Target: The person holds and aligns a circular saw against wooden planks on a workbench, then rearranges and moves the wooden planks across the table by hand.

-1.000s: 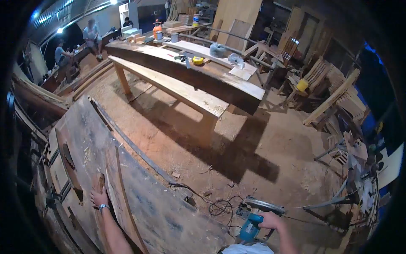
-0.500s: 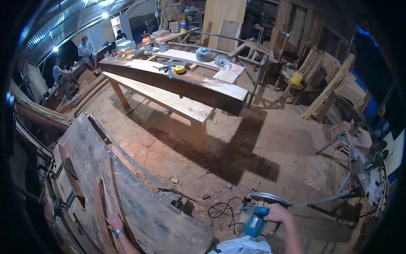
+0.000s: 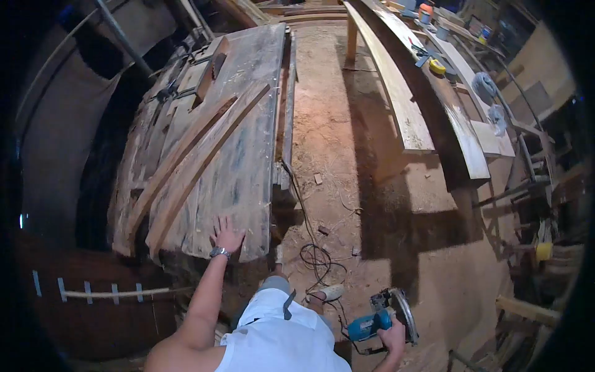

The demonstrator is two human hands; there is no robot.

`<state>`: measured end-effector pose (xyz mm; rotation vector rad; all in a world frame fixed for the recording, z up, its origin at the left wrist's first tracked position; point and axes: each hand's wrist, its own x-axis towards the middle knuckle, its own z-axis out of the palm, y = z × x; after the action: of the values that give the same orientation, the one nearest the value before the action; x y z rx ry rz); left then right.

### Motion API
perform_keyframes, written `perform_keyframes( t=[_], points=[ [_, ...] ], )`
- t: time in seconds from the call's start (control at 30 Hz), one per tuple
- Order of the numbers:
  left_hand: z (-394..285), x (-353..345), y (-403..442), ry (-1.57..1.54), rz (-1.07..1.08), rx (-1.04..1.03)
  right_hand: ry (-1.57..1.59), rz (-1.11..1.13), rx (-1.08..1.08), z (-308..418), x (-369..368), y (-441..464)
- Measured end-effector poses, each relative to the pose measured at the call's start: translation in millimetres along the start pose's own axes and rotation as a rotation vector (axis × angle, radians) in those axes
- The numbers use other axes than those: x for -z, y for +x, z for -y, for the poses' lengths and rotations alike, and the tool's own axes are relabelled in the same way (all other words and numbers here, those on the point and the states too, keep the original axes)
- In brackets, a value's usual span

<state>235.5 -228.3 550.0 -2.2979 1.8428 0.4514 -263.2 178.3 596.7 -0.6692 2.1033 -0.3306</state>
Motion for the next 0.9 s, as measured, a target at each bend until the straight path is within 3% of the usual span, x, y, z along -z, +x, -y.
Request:
perform_keyframes(
  t=[0.23,0.33,0.4,0.53,0.6,0.77,0.9],
  points=[
    [-94,18,-54,-0.006,0.230,0.143,-0.118,0.046,0.054,-88,65,-5],
    [-67,-33,-15,0.038,0.227,0.119,-0.201,0.039,0.100,-123,77,-2],
    [-23,-95,29,0.101,0.006,-0.061,-0.263,0.113,-0.032,-94,100,-16],
    [-69,-51,-8,0.052,0.088,0.015,-0.412,0.129,-0.035,-98,129,-9],
    [-37,-61,5,-0.038,0.125,0.119,-0.386,0.071,-0.015,-85,103,-19],
    [-13,-46,5,-0.011,0.144,0.045,-0.357,0.049,-0.081,-56,81,-36],
    [-45,-32,23,0.089,0.142,0.063,-0.505,0.069,-0.003,-4,127,19]
  ],
)
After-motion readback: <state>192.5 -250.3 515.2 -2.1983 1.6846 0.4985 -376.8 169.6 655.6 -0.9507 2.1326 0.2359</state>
